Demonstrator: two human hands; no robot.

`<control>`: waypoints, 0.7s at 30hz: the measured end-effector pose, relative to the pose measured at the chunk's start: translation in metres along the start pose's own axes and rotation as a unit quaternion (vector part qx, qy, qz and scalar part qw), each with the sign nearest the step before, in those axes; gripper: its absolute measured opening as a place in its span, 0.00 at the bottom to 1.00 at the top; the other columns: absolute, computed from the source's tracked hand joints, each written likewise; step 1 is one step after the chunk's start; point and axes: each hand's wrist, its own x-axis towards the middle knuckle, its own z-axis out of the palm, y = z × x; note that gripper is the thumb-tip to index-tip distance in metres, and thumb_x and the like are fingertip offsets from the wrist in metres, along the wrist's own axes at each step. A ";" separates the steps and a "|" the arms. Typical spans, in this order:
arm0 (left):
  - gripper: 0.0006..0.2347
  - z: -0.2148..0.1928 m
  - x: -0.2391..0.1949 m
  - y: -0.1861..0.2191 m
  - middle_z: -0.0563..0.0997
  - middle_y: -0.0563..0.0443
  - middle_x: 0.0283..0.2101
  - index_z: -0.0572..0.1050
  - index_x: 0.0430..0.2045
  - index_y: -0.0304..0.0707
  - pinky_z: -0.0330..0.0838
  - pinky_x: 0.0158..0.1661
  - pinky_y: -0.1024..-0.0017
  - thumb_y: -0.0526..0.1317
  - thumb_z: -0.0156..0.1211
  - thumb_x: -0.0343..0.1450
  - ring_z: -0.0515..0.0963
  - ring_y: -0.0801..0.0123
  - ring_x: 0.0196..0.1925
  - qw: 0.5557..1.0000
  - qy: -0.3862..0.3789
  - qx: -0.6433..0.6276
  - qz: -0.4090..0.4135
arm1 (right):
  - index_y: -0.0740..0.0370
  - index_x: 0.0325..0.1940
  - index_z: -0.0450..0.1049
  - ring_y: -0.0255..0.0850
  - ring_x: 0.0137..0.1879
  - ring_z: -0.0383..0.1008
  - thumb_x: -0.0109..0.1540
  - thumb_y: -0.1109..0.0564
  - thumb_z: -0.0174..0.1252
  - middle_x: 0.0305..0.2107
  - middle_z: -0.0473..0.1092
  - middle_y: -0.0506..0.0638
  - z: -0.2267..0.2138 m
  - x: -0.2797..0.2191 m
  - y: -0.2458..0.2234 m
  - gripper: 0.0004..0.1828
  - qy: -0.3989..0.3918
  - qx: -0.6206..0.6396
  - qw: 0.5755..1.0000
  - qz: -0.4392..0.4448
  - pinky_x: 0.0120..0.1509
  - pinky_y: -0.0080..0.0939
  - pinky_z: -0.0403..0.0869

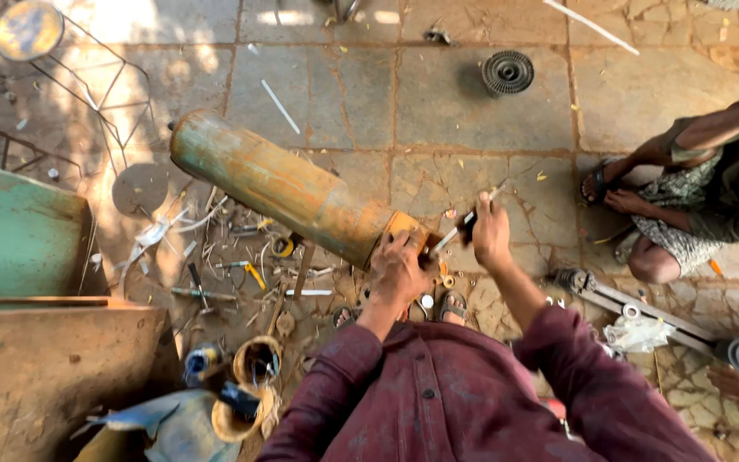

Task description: The person disassembles and repairs an industrial water pump by removing nuts and internal components using a screwdriver and a metal rod as a chisel.

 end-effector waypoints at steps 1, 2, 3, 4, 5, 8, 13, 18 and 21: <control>0.27 -0.003 0.013 -0.003 0.79 0.37 0.47 0.76 0.50 0.32 0.72 0.48 0.52 0.49 0.71 0.60 0.80 0.45 0.48 1.000 0.001 -0.005 -0.006 | 0.71 0.29 0.68 0.40 0.17 0.63 0.77 0.40 0.40 0.16 0.66 0.57 0.003 0.012 0.008 0.34 0.019 -0.032 0.998 -0.044 0.20 0.40 0.61; 0.25 -0.006 0.030 -0.007 0.80 0.38 0.47 0.77 0.48 0.34 0.73 0.49 0.51 0.48 0.70 0.60 0.80 0.45 0.48 0.999 0.027 0.006 0.019 | 0.69 0.29 0.70 0.41 0.19 0.65 0.77 0.42 0.37 0.16 0.67 0.58 0.002 0.019 0.021 0.34 0.032 -0.055 0.992 -0.111 0.22 0.39 0.62; 0.23 -0.002 0.018 -0.007 0.80 0.38 0.48 0.78 0.46 0.35 0.73 0.50 0.51 0.46 0.69 0.59 0.80 0.44 0.47 0.999 0.035 0.011 0.030 | 0.67 0.29 0.73 0.41 0.20 0.66 0.78 0.43 0.34 0.16 0.68 0.58 -0.007 -0.008 0.050 0.35 0.042 -0.085 0.983 -0.156 0.24 0.38 0.63; 0.21 0.003 0.008 -0.009 0.80 0.39 0.48 0.79 0.43 0.37 0.73 0.50 0.51 0.45 0.68 0.58 0.80 0.44 0.47 0.998 0.042 0.017 0.041 | 0.69 0.37 0.74 0.39 0.28 0.69 0.73 0.49 0.38 0.25 0.71 0.58 -0.008 -0.020 0.072 0.25 -0.095 0.102 0.988 -0.060 0.28 0.35 0.65; 0.21 0.007 0.009 -0.011 0.80 0.39 0.49 0.77 0.48 0.34 0.73 0.51 0.52 0.45 0.66 0.63 0.80 0.45 0.48 0.999 0.030 0.021 0.031 | 0.71 0.45 0.76 0.36 0.36 0.72 0.67 0.55 0.41 0.34 0.73 0.57 -0.009 -0.027 0.087 0.20 -0.216 0.286 0.933 0.038 0.33 0.32 0.67; 0.23 0.012 0.013 -0.018 0.79 0.37 0.51 0.74 0.58 0.27 0.72 0.55 0.53 0.44 0.61 0.70 0.80 0.49 0.48 0.997 0.023 0.054 0.040 | 0.66 0.39 0.71 0.42 0.35 0.72 0.74 0.52 0.43 0.29 0.71 0.57 0.004 -0.024 0.090 0.18 -0.188 0.274 0.931 -0.153 0.32 0.40 0.70; 0.23 0.008 0.010 -0.009 0.80 0.38 0.51 0.76 0.53 0.30 0.68 0.61 0.50 0.48 0.62 0.69 0.80 0.46 0.52 0.999 0.023 0.023 0.000 | 0.67 0.28 0.69 0.41 0.18 0.66 0.74 0.43 0.37 0.17 0.69 0.54 0.006 0.015 0.015 0.30 -0.038 0.014 0.999 0.018 0.23 0.43 0.66; 0.26 -0.002 0.011 -0.003 0.80 0.39 0.51 0.77 0.51 0.32 0.70 0.55 0.49 0.50 0.68 0.62 0.77 0.39 0.55 0.999 0.030 0.031 0.005 | 0.64 0.32 0.69 0.45 0.28 0.71 0.75 0.46 0.40 0.25 0.70 0.58 0.005 -0.046 0.009 0.24 -0.075 -0.110 0.922 -0.363 0.32 0.44 0.69; 0.24 0.003 0.012 -0.011 0.80 0.40 0.51 0.76 0.57 0.34 0.73 0.54 0.52 0.49 0.64 0.70 0.77 0.41 0.55 0.999 0.011 0.034 -0.007 | 0.63 0.42 0.69 0.49 0.42 0.76 0.73 0.46 0.44 0.40 0.72 0.58 0.011 -0.075 0.012 0.19 -0.186 -0.184 0.733 -0.628 0.41 0.46 0.75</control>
